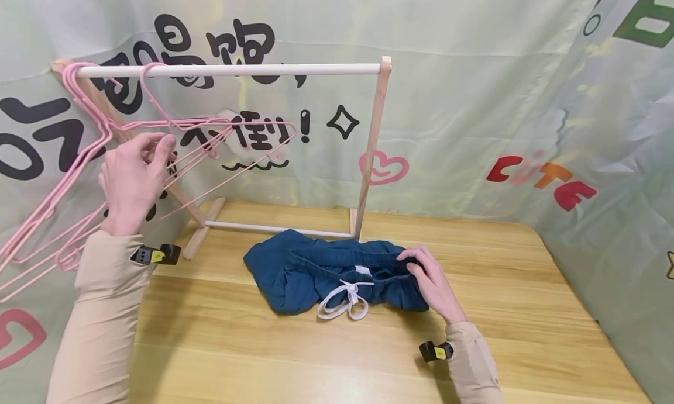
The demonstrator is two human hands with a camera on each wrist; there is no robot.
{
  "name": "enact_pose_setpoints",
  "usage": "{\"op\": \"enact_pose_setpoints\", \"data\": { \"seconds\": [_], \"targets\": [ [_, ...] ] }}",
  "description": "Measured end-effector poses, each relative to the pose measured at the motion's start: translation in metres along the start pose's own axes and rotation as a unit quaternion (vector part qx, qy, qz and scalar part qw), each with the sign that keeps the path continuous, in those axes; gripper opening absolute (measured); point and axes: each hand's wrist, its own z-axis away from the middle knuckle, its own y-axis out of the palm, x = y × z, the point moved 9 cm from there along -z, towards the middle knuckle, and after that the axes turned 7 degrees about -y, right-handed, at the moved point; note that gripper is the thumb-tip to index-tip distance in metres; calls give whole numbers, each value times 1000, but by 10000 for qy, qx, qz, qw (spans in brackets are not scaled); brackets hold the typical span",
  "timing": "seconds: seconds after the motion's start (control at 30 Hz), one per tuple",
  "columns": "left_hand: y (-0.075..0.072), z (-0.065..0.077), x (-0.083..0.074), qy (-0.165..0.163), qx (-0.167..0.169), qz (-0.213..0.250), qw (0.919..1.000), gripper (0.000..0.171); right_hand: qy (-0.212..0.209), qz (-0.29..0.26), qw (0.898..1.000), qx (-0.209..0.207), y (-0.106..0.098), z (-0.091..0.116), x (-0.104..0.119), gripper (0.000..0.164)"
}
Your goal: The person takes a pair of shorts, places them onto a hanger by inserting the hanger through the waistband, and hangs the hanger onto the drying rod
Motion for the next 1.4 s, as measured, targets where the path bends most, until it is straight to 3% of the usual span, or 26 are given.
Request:
{"op": "enact_pose_setpoints", "data": {
  "seconds": [0.23,0.67,0.93,1.17,1.4],
  "targets": [
    [-3,-7,4,-158,-153,170,9996,49,36,-8,10000,24,0,0,-1,27],
    [-5,-7,4,-124,-332,444,9984,42,103,30,9999,40,0,1,-2,27],
    [-12,-4,-7,184,-531,681,9961,41,108,-2,9999,35,0,1,-1,27],
    [-17,-2,-9,206,-698,741,9946,41,136,36,9999,30,-1,1,-2,27],
    [-24,0,-17,433,-796,858,9922,37,106,13,9999,22,-1,1,-3,27]
  ]
}}
